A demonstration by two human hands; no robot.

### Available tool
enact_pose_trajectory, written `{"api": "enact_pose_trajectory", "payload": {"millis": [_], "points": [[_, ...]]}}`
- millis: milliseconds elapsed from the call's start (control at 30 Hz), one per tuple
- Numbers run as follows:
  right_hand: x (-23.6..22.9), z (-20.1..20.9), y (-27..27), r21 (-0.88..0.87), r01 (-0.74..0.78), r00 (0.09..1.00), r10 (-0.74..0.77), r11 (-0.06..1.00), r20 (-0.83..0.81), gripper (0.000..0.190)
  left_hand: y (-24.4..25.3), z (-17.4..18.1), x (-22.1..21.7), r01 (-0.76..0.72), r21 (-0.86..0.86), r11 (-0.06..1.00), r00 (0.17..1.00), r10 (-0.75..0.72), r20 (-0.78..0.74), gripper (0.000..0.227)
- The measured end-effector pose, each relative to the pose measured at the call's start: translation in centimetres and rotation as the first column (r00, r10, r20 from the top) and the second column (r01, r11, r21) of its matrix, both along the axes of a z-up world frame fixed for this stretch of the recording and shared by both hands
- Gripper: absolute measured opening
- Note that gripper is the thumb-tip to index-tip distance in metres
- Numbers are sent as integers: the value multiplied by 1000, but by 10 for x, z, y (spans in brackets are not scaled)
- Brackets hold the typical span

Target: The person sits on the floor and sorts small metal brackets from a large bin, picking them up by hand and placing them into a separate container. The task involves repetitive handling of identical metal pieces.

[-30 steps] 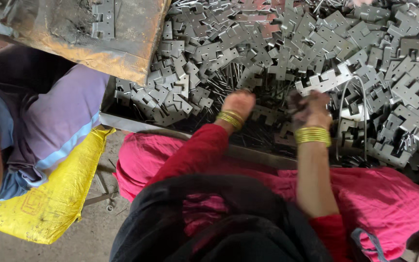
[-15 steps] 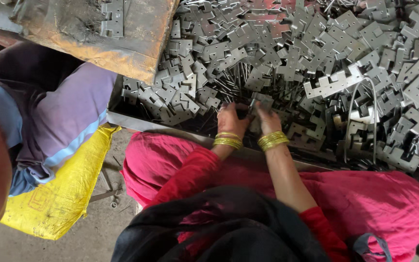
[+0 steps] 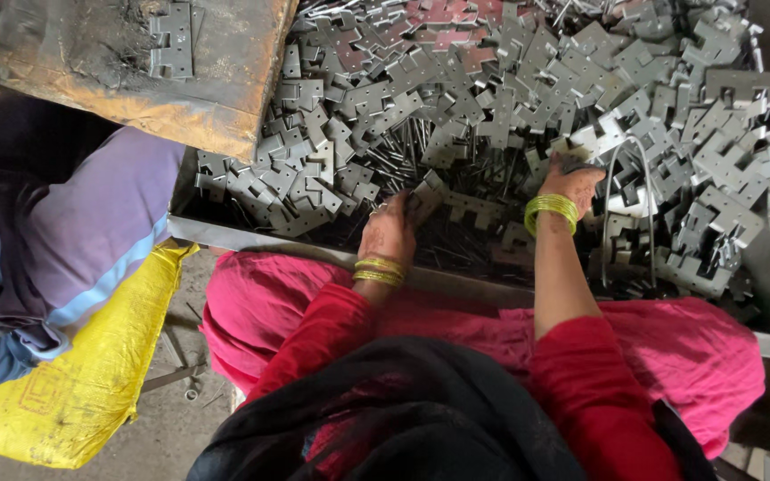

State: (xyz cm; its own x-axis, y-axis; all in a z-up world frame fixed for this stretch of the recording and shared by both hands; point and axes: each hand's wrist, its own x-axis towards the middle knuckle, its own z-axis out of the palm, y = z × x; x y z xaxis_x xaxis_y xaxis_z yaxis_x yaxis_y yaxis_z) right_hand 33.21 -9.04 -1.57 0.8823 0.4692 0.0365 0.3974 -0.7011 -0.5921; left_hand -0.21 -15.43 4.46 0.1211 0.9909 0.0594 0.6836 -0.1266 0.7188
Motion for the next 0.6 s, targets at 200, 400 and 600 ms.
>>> {"api": "enact_pose_trajectory", "payload": {"millis": [200,400,600], "points": [[24,-33,32,-36,152,988,-150,988,47,115,-6,11,-2,-73,21,997,995,71,66,49],[18,-13,-22,545,331,588,283,771,-758,48,77,10,-73,-422,287,860,875,303,378,33],[-35,40,-104,614,446,217,587,652,-780,31,282,21,-273,-700,401,592,639,769,-19,77]]}}
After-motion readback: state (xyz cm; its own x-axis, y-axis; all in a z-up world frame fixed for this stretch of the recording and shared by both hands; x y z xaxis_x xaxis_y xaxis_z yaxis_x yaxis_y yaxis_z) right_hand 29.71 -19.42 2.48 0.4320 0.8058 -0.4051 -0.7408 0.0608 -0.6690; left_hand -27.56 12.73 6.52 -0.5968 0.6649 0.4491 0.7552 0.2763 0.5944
